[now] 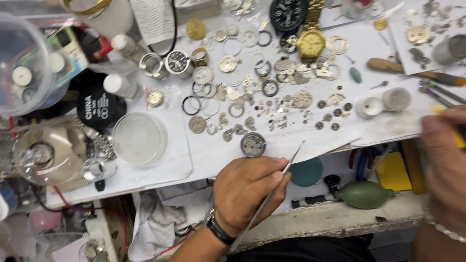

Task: Cleaning and assembling a mechanical watch movement using tweezers and an air blower on a workbench.

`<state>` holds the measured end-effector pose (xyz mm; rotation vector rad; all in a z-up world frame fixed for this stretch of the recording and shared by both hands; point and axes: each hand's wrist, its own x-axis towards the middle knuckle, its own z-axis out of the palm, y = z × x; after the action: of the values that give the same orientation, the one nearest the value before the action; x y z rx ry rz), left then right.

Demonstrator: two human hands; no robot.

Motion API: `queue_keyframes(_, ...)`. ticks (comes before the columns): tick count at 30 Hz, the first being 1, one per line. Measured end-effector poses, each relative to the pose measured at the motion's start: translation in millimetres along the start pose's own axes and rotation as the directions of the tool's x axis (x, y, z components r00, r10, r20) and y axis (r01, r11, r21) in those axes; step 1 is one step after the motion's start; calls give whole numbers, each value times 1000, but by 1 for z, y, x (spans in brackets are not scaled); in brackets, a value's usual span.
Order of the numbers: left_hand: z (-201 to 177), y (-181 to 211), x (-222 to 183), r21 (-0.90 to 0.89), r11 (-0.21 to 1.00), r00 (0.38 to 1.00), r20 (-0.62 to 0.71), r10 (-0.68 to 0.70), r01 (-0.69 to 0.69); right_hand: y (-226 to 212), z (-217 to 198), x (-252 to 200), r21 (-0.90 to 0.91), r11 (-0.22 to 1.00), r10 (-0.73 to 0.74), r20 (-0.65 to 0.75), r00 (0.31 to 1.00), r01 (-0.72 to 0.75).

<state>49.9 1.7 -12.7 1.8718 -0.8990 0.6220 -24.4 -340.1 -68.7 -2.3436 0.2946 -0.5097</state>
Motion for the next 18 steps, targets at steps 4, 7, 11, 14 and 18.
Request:
queue_keyframes(4, 1, 8, 5, -67, 992, 994, 13, -105, 105, -82, 11, 18, 275, 961, 25, -35, 999, -15)
queue_keyframes(7, 4, 8, 1, -23, 986, 987, -1, -163, 163, -84, 18, 25, 215, 964, -127, -136, 983, 155)
queue_keyframes(11, 4, 7, 1, 41, 992, 993, 15, -116, 115, -97, 21, 37, 167, 956, -221, -137, 966, 242)
queue_keyframes(14, 4, 7, 0, 32, 991, 991, 44, -130, 128, -102, 21, 39, 112, 960, -242, -118, 963, 255)
queue_keyframes(18, 3, 6, 2, 23, 992, 992, 30, -122, 121, -103, 24, 39, 85, 960, -255, -115, 960, 266)
